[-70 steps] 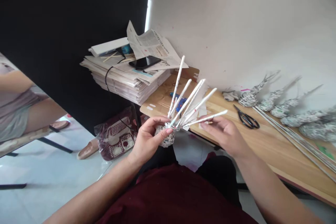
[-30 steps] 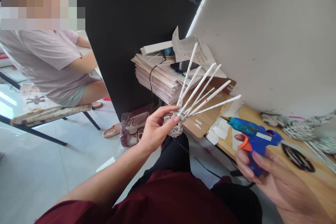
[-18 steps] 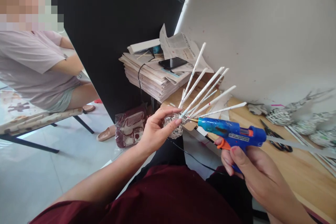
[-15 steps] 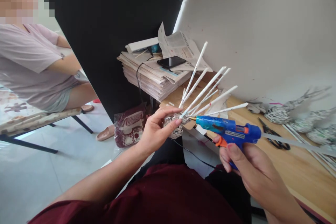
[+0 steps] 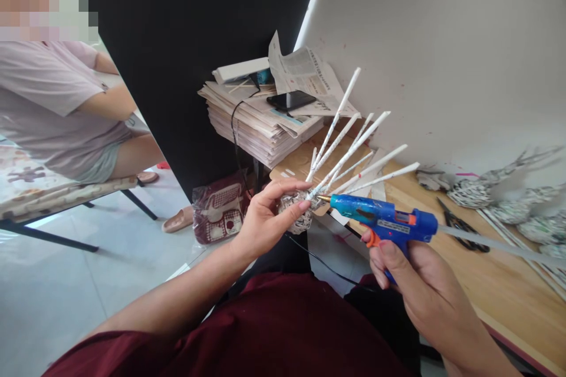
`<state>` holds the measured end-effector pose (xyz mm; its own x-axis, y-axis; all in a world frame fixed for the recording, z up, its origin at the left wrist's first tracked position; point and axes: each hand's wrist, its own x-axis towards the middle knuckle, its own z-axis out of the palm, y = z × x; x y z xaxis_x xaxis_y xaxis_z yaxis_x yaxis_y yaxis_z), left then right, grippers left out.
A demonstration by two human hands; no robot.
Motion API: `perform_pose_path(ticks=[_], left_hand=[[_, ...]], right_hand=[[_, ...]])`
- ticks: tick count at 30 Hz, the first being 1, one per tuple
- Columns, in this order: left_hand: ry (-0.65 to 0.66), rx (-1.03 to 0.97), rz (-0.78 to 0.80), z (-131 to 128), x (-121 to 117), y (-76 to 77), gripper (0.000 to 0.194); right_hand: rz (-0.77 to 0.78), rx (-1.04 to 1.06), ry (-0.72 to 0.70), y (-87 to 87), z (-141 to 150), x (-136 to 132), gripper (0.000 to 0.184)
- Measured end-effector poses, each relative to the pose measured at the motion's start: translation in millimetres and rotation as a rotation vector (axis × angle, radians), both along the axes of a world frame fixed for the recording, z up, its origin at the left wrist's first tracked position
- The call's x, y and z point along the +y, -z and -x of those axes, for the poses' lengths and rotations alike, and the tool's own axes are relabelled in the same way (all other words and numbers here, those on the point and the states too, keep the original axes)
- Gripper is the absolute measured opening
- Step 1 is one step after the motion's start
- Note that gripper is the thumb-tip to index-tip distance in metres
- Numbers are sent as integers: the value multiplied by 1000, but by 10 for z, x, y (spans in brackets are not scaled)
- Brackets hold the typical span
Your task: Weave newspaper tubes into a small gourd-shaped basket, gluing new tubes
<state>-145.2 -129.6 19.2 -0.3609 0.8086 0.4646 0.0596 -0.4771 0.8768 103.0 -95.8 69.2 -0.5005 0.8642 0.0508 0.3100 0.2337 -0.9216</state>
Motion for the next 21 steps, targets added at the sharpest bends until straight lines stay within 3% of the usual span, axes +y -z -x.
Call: perform_pose_path(ticks=[14, 21], left_hand=[[37, -47, 12, -19, -9, -12, 26], [70, -109, 20, -28, -11, -5, 26]], right_hand=[[187, 142, 42, -88, 139, -39, 35], [202, 150, 58, -68, 136, -40, 35]])
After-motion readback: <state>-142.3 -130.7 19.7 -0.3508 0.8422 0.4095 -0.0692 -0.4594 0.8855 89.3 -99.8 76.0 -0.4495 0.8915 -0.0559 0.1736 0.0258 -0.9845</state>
